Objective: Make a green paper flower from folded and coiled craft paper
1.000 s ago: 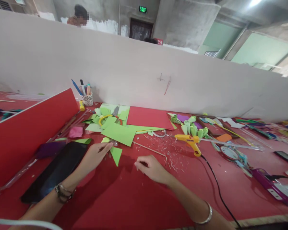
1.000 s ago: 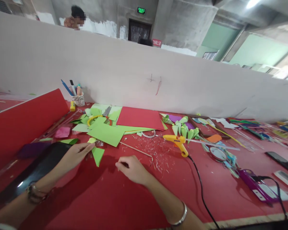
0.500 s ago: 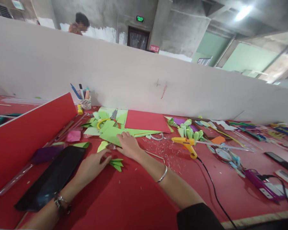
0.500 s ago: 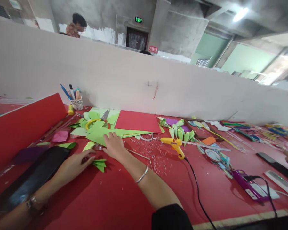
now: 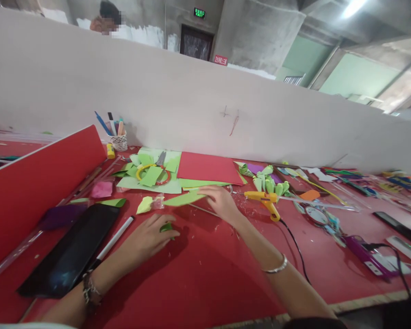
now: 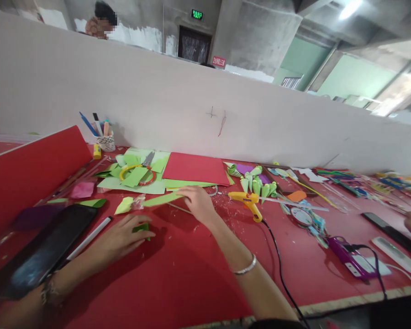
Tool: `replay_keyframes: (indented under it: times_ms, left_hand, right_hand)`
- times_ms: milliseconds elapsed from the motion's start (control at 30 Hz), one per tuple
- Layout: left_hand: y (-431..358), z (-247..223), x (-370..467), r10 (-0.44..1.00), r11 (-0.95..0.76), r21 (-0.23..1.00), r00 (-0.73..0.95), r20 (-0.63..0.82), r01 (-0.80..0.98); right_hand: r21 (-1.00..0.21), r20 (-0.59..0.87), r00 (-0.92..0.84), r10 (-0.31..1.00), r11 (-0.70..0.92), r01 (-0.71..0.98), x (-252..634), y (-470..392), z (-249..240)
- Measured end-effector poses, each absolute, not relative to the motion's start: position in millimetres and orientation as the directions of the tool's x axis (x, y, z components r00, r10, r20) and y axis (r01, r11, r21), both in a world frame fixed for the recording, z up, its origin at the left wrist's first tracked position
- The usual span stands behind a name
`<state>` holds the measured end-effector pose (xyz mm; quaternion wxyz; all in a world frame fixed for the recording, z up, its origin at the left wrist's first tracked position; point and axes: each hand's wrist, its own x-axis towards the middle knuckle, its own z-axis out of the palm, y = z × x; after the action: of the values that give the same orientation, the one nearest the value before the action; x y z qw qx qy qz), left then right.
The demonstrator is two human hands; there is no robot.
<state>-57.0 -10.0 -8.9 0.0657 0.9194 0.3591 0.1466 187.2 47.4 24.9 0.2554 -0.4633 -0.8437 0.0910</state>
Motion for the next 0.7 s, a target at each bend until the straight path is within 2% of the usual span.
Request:
replay_keyframes:
  times_ms: [67,133,200,300,400,500,567,633,700]
  left_hand:
    - [-9.1,-9.7,-57.1,0.704,-0.709,0.160,0.676,0.218,0.687]
    - [-7.8,-8.9,-58.9,0.751,-0.655,0.109,0.627,0.207,0.748]
    - [-6.4,-7.8,-61.3,0.783,-0.611,0.076,0.587,0.205,0.788]
    - [-5.7,-7.6,-61.7,0.807,-0.558,0.036,0.532,0.257,0.829]
    - [-9.6,-7.1,-53.9,0.767,-0.612,0.018,0.588,0.256,0.791]
    - [-17.2,-4.6,-40.6,0.692,-0.713,0.019,0.699,0.180,0.701]
    - [-21.2,-3.1,-33.4,0.684,-0.725,0.037,0.714,0.148,0.687]
    - [-22.3,-3.0,-30.4,0.691,-0.721,0.067,0.709,0.139,0.689]
    - [-21.0,-4.1,-31.8,0.701,-0.713,0.109,0.698,0.147,0.693]
  right_hand:
    - [-0.499,0.355,-0.443,0.823,0.568,0.655,209.9,34.7,16.5]
    - [-0.540,0.337,-0.441,0.832,0.555,0.633,229.0,21.8,6.1]
    - [-0.520,0.254,-0.468,0.846,0.528,0.672,243.0,9.7,-2.2]
    - [-0.416,0.131,-0.498,0.857,0.503,0.757,251.7,-7.2,-4.8]
    - [-0.292,0.068,-0.513,0.856,0.509,0.810,246.4,-24.4,1.8]
    - [-0.221,0.077,-0.545,0.835,0.547,0.807,234.0,-40.3,4.4]
    - [-0.205,0.102,-0.584,0.806,0.591,0.780,226.8,-47.3,-0.2]
    - [-0.224,0.135,-0.627,0.767,0.640,0.735,223.8,-49.9,-7.9]
    - [-0.298,0.190,-0.611,0.769,0.638,0.710,226.7,-48.0,-14.2]
